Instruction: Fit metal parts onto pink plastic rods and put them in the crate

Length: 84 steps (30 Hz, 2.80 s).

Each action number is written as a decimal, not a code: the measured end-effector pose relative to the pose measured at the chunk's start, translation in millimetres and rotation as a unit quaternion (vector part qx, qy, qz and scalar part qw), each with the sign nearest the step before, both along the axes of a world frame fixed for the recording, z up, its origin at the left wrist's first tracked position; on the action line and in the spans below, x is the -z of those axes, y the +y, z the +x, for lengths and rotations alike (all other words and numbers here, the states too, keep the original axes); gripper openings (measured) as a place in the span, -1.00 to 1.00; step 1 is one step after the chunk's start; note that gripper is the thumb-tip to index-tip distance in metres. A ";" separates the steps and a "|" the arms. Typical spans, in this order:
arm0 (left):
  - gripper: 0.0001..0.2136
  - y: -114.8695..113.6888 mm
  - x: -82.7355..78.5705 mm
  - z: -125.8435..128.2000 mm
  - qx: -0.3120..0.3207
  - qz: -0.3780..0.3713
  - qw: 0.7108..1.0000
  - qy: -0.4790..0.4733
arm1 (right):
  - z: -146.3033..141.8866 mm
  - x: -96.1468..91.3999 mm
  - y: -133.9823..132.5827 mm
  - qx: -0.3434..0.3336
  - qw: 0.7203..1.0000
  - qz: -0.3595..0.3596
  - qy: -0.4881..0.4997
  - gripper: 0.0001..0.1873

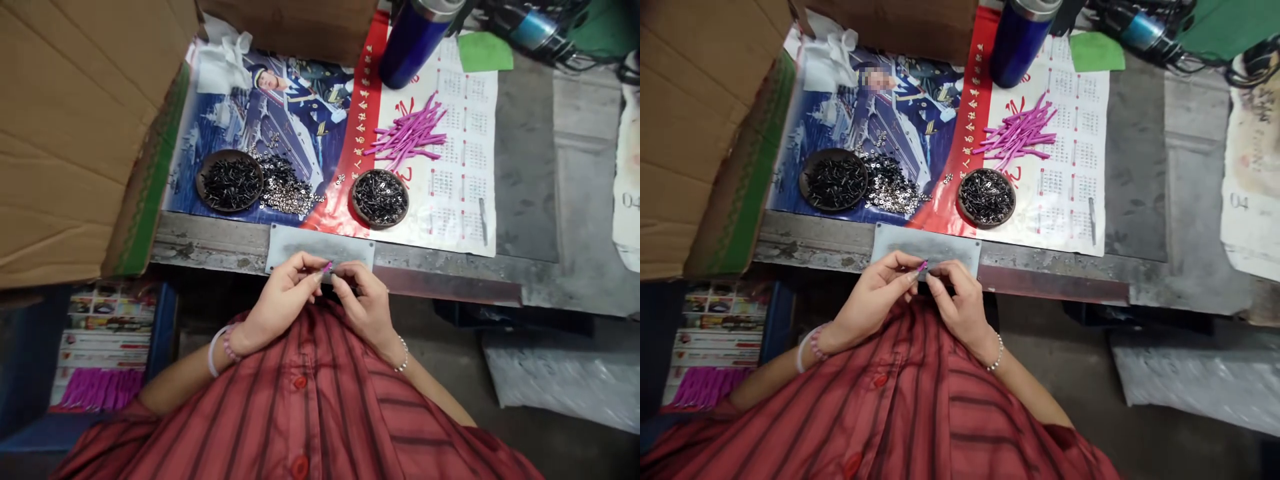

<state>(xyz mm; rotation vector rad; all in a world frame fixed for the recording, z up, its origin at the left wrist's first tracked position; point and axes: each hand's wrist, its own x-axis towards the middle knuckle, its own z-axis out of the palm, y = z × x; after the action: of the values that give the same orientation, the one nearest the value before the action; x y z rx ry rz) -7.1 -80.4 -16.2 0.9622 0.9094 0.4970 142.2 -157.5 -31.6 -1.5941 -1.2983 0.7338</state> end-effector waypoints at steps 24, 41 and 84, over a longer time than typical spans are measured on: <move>-0.79 -32.3 -1.3 9.9 -0.114 0.105 0.984 -0.083 | -24.8 3.2 33.6 0.079 0.984 0.149 -0.059 -0.79; -0.89 -36.2 6.5 6.0 -0.133 0.118 0.981 -0.076 | -29.9 -0.7 33.1 0.055 0.988 0.138 -0.036 -0.74; -0.90 -11.9 4.2 -26.7 0.077 0.565 0.795 0.204 | 5.8 -23.5 30.3 -0.103 0.994 -0.036 -0.001 -0.79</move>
<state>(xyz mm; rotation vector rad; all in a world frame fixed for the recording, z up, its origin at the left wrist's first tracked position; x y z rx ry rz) -33.8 -92.3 -20.4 2.2982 0.8666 0.7184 147.9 -127.2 -8.1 -1.5324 -1.4663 0.9147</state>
